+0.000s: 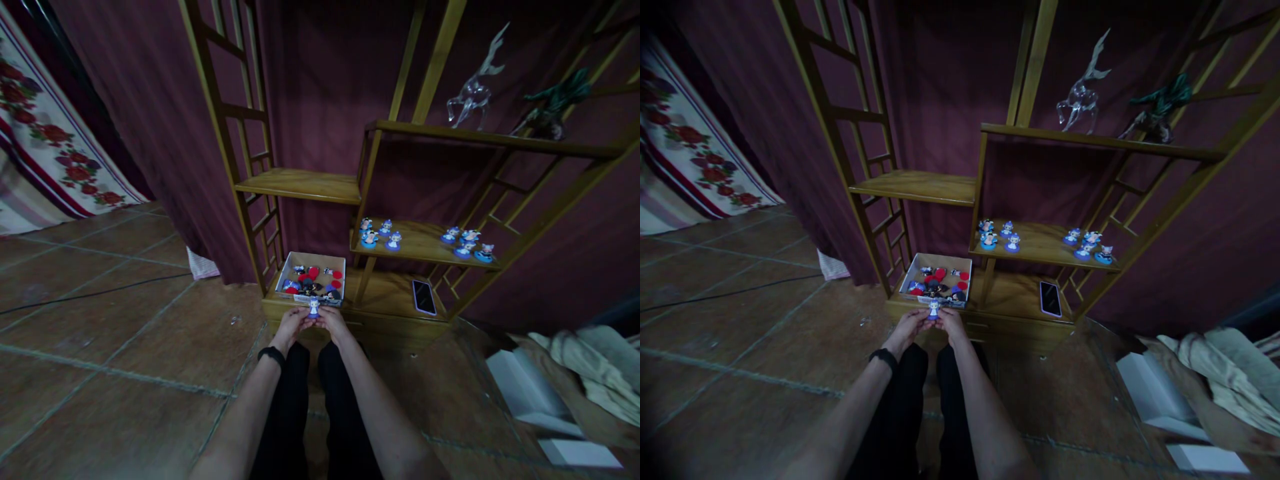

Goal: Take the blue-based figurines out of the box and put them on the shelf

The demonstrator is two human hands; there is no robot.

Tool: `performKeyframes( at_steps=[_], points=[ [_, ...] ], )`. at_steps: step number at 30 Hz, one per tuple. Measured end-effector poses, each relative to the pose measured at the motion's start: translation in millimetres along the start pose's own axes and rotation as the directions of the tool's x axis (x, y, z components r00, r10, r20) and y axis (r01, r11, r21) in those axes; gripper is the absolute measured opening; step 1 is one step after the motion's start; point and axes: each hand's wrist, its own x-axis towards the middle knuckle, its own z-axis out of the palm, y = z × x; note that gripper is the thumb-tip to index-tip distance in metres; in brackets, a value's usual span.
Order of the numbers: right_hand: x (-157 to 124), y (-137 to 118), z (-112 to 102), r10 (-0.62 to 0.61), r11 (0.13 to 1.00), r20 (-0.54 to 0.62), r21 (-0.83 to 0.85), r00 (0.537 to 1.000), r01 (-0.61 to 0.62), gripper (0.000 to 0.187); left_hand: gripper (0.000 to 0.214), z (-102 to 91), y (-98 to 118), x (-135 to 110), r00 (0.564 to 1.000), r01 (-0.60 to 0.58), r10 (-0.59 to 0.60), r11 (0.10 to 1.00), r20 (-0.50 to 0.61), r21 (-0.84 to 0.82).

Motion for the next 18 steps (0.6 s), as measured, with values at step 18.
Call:
performKeyframes(
  at_steps=[18],
  points=[
    [-1.5,-2.8,1.9,0.013,1.000,-0.057,-0.017,0.998,-0.014,0.027,0.014,-0.3,-0.2,1.2,1.000,-0.006,0.006,1.000,0.002,-0.008]
  ],
)
